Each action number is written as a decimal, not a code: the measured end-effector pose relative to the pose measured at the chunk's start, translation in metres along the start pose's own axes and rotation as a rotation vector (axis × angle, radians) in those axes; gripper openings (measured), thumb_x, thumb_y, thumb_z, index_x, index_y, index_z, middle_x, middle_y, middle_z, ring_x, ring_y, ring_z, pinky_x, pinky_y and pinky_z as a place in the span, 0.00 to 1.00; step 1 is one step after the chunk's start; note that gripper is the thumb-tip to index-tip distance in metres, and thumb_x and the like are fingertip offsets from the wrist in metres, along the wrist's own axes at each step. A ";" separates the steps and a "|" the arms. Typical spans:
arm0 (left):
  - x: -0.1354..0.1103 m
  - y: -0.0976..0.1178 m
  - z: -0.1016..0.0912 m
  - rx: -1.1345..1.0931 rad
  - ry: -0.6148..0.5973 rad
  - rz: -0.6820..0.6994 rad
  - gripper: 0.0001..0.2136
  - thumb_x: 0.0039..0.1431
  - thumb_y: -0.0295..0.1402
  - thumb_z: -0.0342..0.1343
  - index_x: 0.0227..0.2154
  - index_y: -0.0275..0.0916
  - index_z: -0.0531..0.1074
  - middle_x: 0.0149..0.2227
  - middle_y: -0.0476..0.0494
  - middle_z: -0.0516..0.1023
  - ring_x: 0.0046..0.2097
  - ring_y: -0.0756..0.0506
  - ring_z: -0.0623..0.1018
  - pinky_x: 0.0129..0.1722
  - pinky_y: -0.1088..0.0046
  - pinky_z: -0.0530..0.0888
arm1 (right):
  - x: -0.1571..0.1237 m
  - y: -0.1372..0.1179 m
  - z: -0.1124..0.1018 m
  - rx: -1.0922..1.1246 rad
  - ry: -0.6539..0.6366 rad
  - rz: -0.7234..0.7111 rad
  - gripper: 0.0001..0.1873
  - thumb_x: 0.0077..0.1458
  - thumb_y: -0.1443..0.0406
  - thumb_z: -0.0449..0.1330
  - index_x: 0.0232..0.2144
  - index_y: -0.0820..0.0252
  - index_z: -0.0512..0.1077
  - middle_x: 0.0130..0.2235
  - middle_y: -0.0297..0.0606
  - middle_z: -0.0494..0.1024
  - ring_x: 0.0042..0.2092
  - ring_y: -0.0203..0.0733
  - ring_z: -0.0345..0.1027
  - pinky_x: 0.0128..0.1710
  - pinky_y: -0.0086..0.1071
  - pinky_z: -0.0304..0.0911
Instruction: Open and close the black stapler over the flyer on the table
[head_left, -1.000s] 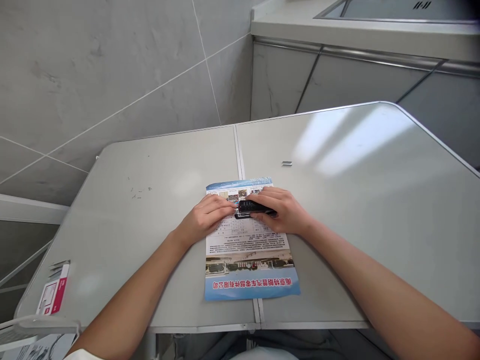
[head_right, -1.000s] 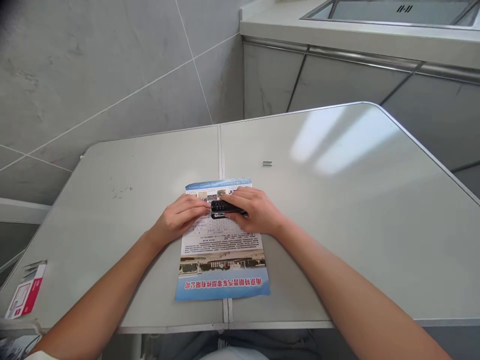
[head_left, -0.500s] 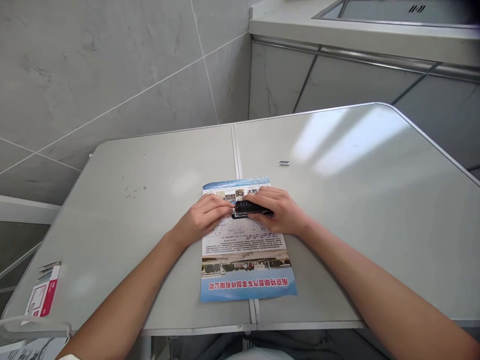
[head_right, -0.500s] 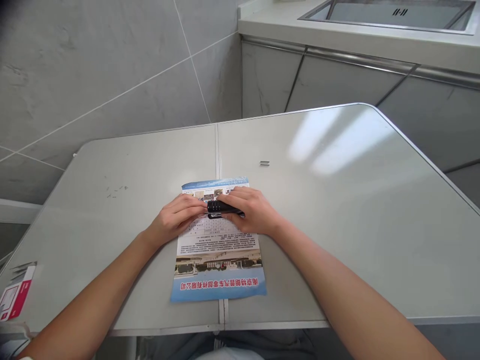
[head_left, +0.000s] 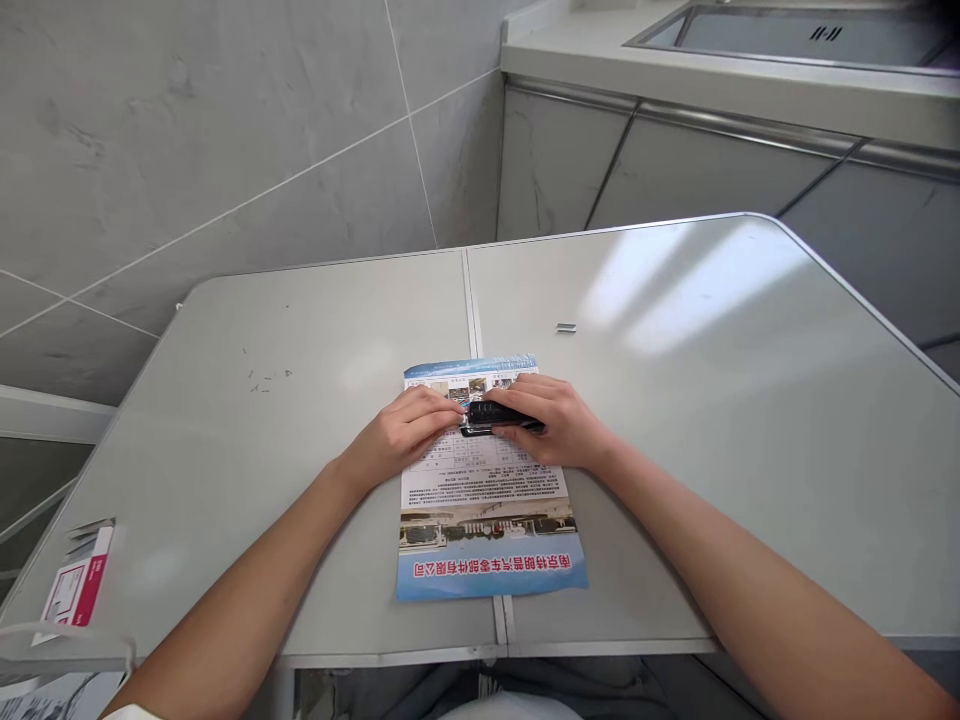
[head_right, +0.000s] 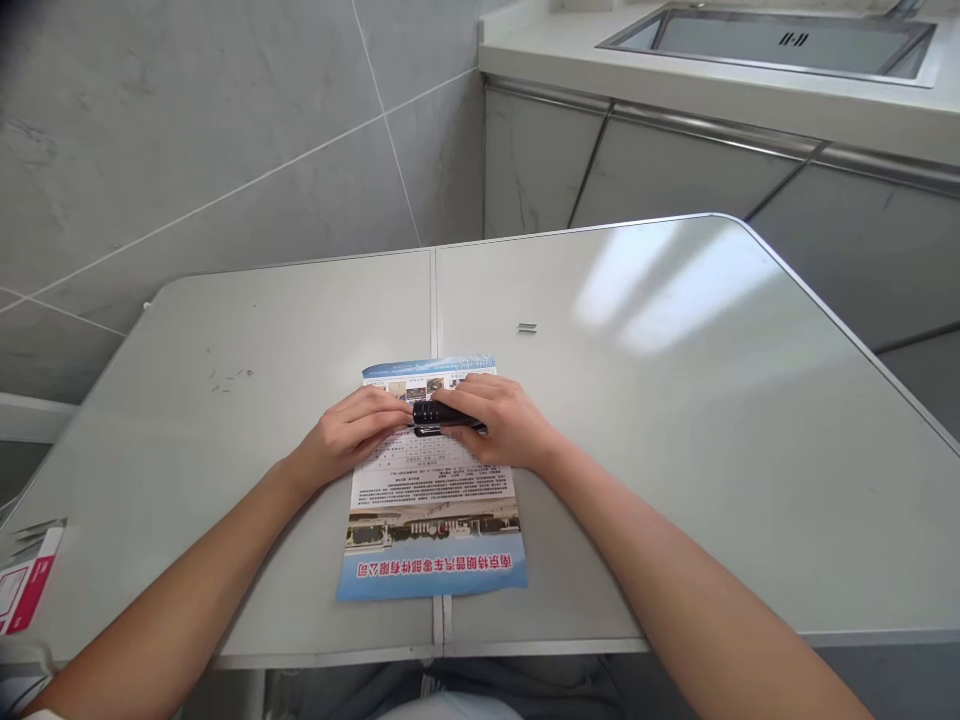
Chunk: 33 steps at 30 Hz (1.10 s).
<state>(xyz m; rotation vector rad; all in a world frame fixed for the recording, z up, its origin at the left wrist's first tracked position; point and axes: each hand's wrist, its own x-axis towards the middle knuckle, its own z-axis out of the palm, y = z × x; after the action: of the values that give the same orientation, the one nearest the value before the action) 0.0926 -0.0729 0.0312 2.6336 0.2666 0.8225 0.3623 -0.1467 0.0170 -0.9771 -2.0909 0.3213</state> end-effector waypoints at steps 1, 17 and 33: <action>0.000 0.000 0.000 0.001 0.001 0.003 0.14 0.67 0.23 0.58 0.53 0.41 0.75 0.48 0.38 0.83 0.48 0.43 0.80 0.47 0.59 0.80 | 0.000 0.000 0.000 0.001 0.000 0.000 0.14 0.67 0.62 0.60 0.53 0.57 0.72 0.37 0.40 0.81 0.37 0.44 0.73 0.38 0.39 0.68; 0.001 0.001 0.002 -0.019 0.034 -0.005 0.12 0.67 0.24 0.59 0.51 0.42 0.76 0.47 0.40 0.83 0.48 0.43 0.81 0.46 0.60 0.82 | -0.001 0.002 0.000 0.007 0.008 -0.006 0.15 0.65 0.64 0.61 0.53 0.57 0.72 0.38 0.40 0.81 0.37 0.44 0.72 0.38 0.40 0.69; 0.004 0.003 0.001 0.027 0.016 0.016 0.12 0.68 0.23 0.58 0.51 0.42 0.75 0.46 0.40 0.83 0.47 0.44 0.81 0.45 0.60 0.82 | -0.001 0.001 0.000 0.014 0.015 0.001 0.15 0.65 0.64 0.61 0.53 0.57 0.72 0.37 0.39 0.82 0.37 0.44 0.73 0.38 0.39 0.69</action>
<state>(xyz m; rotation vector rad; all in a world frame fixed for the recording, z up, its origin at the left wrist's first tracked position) 0.0961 -0.0747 0.0335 2.6583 0.2638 0.8513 0.3630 -0.1463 0.0156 -0.9699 -2.0724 0.3277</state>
